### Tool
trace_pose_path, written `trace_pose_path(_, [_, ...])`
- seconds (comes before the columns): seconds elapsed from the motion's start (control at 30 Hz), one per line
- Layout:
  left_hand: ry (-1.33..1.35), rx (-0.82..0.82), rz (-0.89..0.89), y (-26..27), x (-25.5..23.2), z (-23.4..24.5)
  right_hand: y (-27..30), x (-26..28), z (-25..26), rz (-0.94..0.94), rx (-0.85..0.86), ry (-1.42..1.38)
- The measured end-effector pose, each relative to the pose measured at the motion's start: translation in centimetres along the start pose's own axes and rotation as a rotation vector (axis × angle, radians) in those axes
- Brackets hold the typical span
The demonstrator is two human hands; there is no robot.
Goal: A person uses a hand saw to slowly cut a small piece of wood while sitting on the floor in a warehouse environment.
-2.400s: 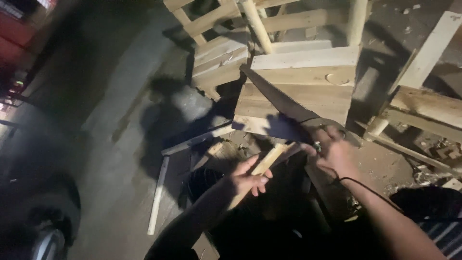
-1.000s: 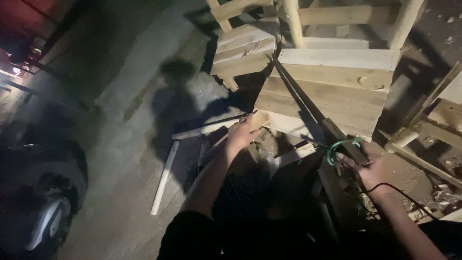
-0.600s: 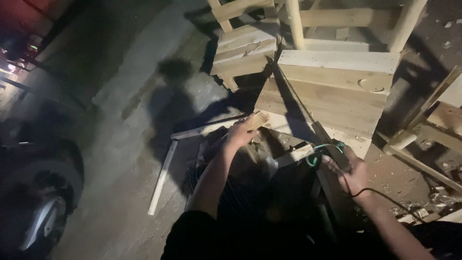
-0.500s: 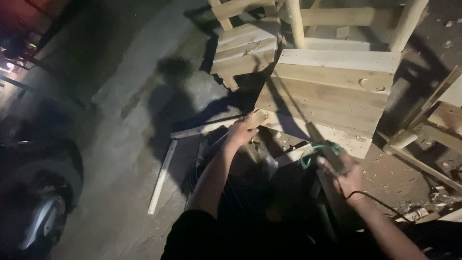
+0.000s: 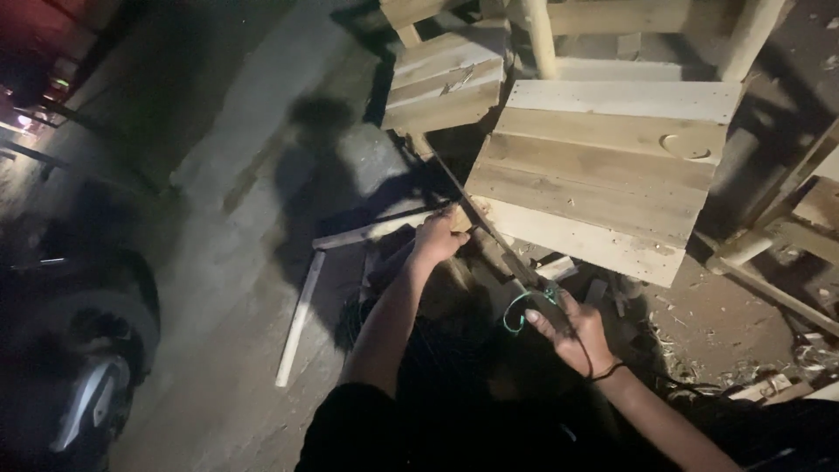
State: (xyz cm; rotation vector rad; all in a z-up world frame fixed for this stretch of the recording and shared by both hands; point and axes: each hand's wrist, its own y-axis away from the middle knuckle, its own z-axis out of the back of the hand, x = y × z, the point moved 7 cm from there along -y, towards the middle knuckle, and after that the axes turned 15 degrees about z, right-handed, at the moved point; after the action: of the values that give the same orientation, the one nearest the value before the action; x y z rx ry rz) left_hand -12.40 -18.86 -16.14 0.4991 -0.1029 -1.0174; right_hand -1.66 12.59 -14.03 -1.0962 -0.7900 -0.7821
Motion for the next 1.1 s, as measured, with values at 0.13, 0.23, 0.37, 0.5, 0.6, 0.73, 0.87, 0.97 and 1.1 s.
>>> trace_pose_path(0.13, [0.135,0.06,0.037,2.6,-1.3,2.3,-0.4,1.6,-0.4,0.073,0.044,0.05])
trace_pose_path(0.23, [0.029,0.025,0.037,0.6,-0.3,1.0,-0.2,2.0,-0.8,0.084,0.106,0.176])
trace_pose_path(0.37, [0.254,0.128,0.186,3.3,-1.4,2.6,1.6,-0.7,-2.0,-0.065,0.134,0.093])
trace_pose_path(0.5, [0.057,-0.04,0.278,-5.8,1.6,-1.9,1.4,-0.8,-2.3,-0.083,0.231,-0.015])
trace_pose_path(0.6, [0.242,-0.233,0.31,-7.4,0.6,-3.9,1.5,-0.6,-2.2,-0.036,0.151,-0.002])
trace_pose_path(0.73, [0.062,-0.818,0.394,-17.7,3.8,-10.8,1.0,0.2,-1.5,-0.082,0.214,0.113])
trace_pose_path(0.87, [-0.11,-1.283,0.446,-14.5,3.1,-8.5,0.6,1.3,-1.1,-0.041,0.237,0.079])
trace_pose_path(0.97, [0.04,-1.088,0.204,-11.4,1.6,-6.1,-0.5,0.9,-1.4,-0.05,0.218,0.063])
trace_pose_path(1.1, [-0.011,-0.897,0.252,-12.8,2.4,-7.2,-4.0,0.3,-3.2,-0.05,0.176,0.101])
